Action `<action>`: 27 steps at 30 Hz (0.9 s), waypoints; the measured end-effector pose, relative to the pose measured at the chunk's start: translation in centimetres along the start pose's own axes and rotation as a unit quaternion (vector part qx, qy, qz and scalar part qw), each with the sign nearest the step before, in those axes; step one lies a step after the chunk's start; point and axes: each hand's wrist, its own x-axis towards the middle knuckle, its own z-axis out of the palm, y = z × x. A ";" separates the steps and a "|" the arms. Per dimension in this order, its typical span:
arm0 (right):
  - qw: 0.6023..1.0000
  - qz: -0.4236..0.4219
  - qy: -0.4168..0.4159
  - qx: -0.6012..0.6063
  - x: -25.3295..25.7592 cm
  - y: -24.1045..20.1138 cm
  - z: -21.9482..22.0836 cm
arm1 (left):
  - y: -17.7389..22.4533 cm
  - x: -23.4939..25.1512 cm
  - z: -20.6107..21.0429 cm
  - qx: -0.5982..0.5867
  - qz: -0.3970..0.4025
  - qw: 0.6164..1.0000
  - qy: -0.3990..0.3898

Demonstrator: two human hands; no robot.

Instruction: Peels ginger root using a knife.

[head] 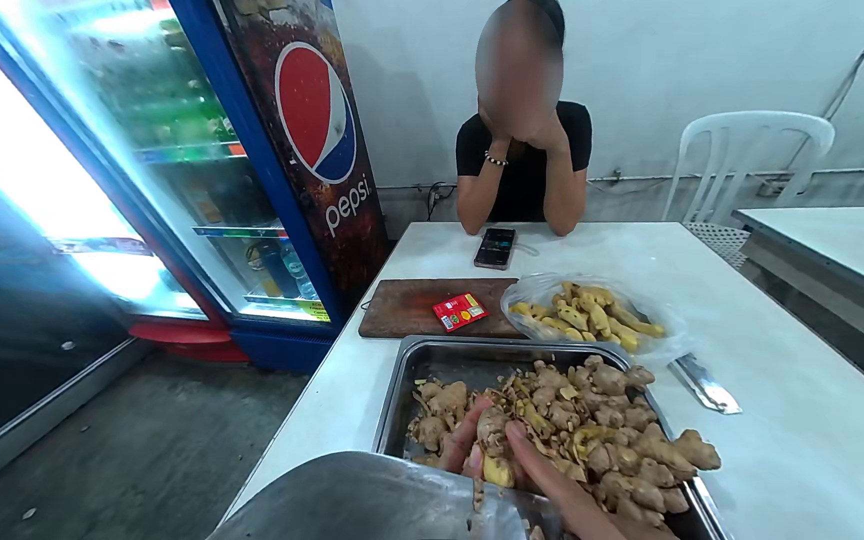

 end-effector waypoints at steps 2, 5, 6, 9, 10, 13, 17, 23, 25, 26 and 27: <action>1.000 -0.009 0.010 0.025 -0.1 0.1 0.2 | -0.3 -0.1 0.2 -0.065 -0.007 0.998 -0.003; 0.997 -0.024 0.016 0.068 -0.2 0.2 0.3 | -0.4 -0.1 0.8 -0.088 -0.002 0.996 0.007; 0.997 -0.026 0.016 0.074 -0.1 0.2 0.2 | -0.4 -0.1 0.8 -0.085 0.002 0.996 0.008; 0.997 -0.034 0.013 0.068 0.0 0.2 -0.1 | -0.2 -0.2 0.7 -0.066 0.010 0.998 -0.005; 0.996 -0.040 0.017 0.075 0.1 0.3 -0.2 | -0.1 -0.2 0.8 -0.057 0.011 0.998 -0.008; 0.994 -0.040 0.002 0.101 0.2 0.6 -0.7 | 0.7 -0.5 1.3 -0.006 0.006 1.000 -0.009; 0.993 -0.019 -0.032 0.115 0.2 0.3 -1.2 | 0.9 0.2 0.8 0.127 0.032 0.991 -0.029; 0.991 0.004 -0.066 0.115 0.6 0.2 -1.7 | 1.4 0.6 0.4 0.199 0.027 0.978 -0.054; 0.987 -0.001 -0.076 0.144 0.7 0.4 -1.8 | 1.8 0.6 0.4 0.217 0.031 0.974 -0.061; 0.984 -0.003 -0.079 0.158 0.6 0.5 -1.9 | 2.0 0.5 0.4 0.223 0.032 0.972 -0.065; 0.982 -0.007 -0.082 0.170 0.6 0.7 -1.9 | 2.2 0.5 0.5 0.227 0.031 0.971 -0.066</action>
